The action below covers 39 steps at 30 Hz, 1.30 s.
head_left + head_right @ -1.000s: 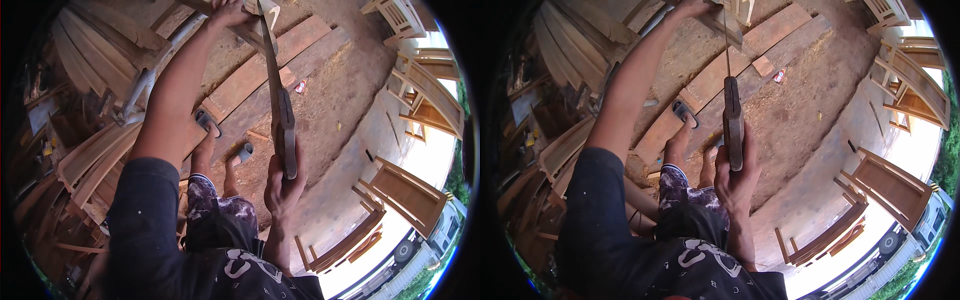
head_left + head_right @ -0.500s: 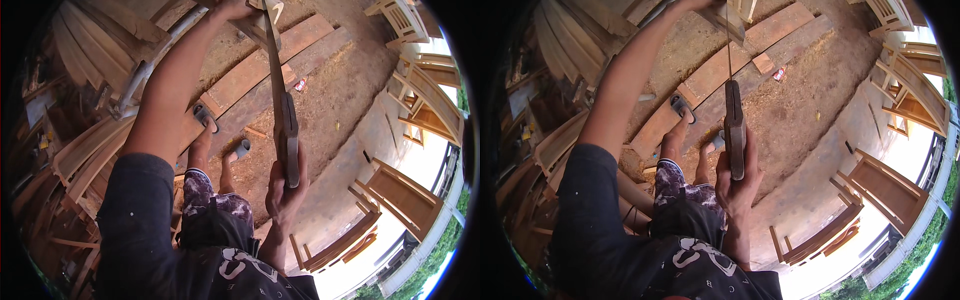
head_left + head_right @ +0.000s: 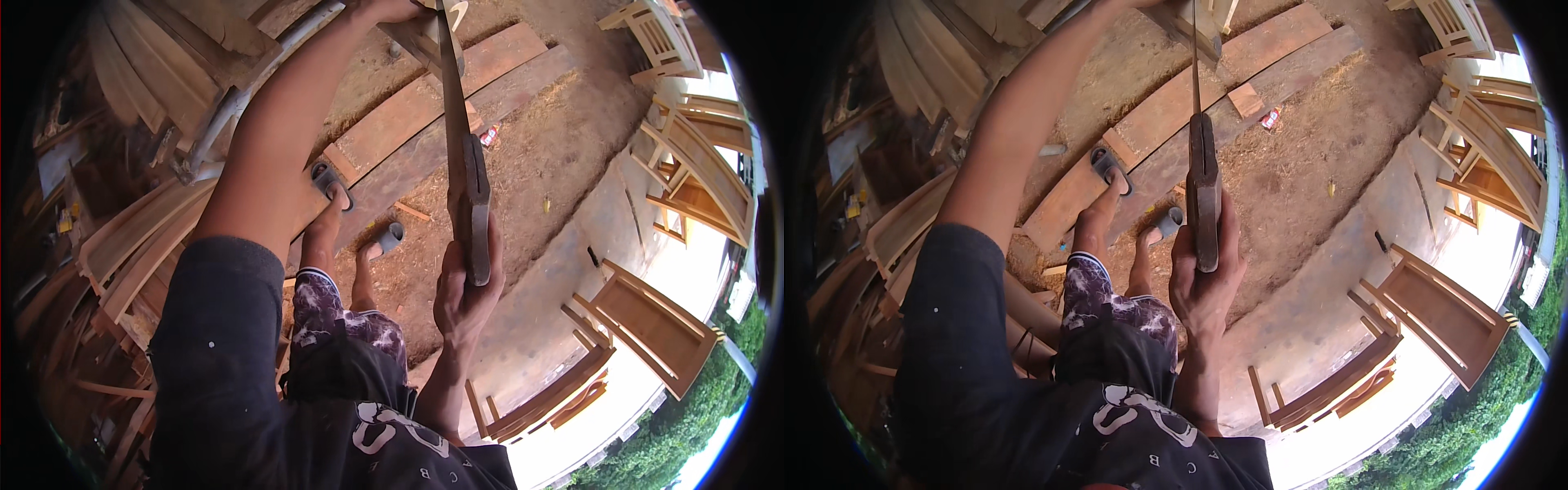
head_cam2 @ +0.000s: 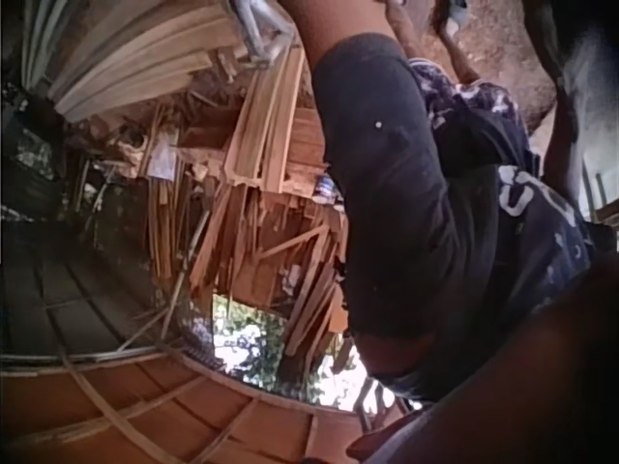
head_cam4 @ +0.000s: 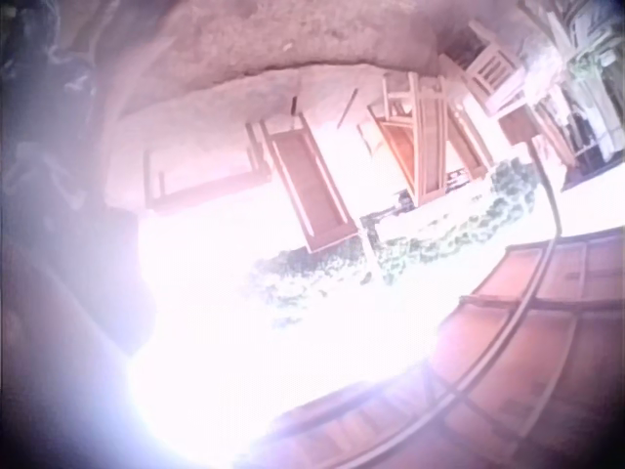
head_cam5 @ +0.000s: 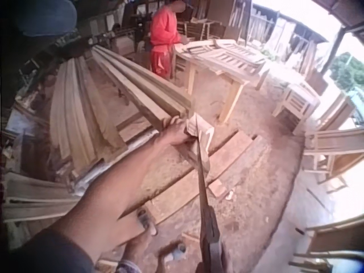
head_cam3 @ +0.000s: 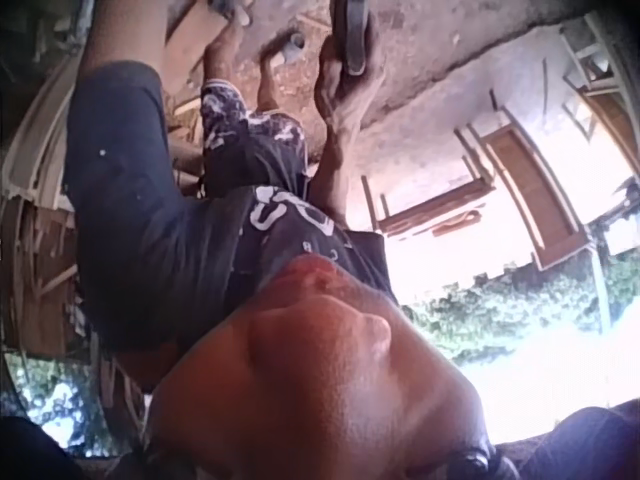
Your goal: Use a hand saw to cut pieces of wood for furniture assembly.
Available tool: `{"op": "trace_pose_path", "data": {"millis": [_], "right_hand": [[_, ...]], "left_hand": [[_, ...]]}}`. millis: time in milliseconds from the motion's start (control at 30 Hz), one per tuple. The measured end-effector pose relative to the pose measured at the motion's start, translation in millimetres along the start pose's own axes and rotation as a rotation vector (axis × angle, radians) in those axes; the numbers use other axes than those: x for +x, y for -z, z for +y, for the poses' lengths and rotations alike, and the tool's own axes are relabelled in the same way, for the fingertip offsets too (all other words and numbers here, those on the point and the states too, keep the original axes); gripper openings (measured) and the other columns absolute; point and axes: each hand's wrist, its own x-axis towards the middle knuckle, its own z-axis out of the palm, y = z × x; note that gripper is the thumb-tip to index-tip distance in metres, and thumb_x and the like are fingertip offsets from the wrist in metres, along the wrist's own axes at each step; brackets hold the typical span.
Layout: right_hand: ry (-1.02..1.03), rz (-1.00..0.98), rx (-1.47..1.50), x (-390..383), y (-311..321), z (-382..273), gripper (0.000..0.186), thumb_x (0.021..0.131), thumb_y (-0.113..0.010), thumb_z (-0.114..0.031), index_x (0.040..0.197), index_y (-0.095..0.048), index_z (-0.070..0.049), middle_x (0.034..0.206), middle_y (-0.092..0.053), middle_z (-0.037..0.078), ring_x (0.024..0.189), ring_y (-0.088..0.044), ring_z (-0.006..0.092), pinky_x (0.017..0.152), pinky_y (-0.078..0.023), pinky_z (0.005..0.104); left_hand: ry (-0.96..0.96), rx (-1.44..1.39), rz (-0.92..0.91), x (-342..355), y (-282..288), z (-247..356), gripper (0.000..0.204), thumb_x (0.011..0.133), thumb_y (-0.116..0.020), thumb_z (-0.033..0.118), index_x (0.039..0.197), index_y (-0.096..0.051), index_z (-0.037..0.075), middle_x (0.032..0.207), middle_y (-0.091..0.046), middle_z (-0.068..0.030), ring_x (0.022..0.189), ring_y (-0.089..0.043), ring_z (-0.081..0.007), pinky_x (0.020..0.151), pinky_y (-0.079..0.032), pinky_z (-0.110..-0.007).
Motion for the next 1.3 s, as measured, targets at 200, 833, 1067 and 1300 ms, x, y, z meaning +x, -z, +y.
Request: {"op": "trace_pose_path", "data": {"millis": [200, 833, 1067, 1300], "right_hand": [[0.008, 0.029, 0.017, 1.0, 7.6, 0.3, 0.052, 0.095, -0.059, -0.006, 0.146, -0.049, 0.001, 0.102, -0.07, 0.016, 0.087, -0.065, 0.0152, 0.075, -0.053, 0.0306], [0.205, 0.093, -0.118, -25.3, 22.4, 21.6, 0.057, 0.095, -0.06, -0.007, 0.149, -0.045, 0.003, 0.104, -0.071, 0.019, 0.084, -0.066, 0.018, 0.073, -0.054, 0.0335], [0.07, -0.016, -0.075, 61.2, -10.5, -0.1, 0.052, 0.097, -0.061, -0.012, 0.146, -0.046, -0.004, 0.089, -0.066, 0.022, 0.076, -0.066, 0.0219, 0.07, -0.053, 0.037], [0.025, 0.017, -0.082, -63.6, 28.0, 8.8, 0.06, 0.096, -0.057, -0.012, 0.15, -0.041, 0.008, 0.136, -0.061, 0.024, 0.122, -0.061, 0.025, 0.099, -0.049, 0.0355]], "left_hand": [[0.178, 0.178, -0.055, 12.2, -3.6, 23.9, 0.049, 0.071, -0.083, 0.045, 0.108, -0.075, 0.014, 0.111, -0.071, -0.0195, 0.115, -0.063, -0.0388, 0.101, -0.045, -0.051], [0.323, 0.139, -0.038, 10.6, -20.4, 40.0, 0.054, 0.073, -0.08, 0.048, 0.118, -0.073, 0.019, 0.128, -0.066, -0.0146, 0.127, -0.053, -0.0403, 0.11, -0.037, -0.05], [0.186, 0.101, -0.1, 9.9, -14.9, 22.2, 0.06, 0.075, -0.077, 0.049, 0.125, -0.069, 0.017, 0.131, -0.065, -0.0164, 0.129, -0.052, -0.0416, 0.111, -0.036, -0.05], [0.307, 0.172, -0.107, 5.4, -15.9, 45.0, 0.061, 0.076, -0.073, 0.044, 0.126, -0.066, 0.009, 0.131, -0.064, -0.0199, 0.131, -0.049, -0.0404, 0.111, -0.036, -0.051]]}}
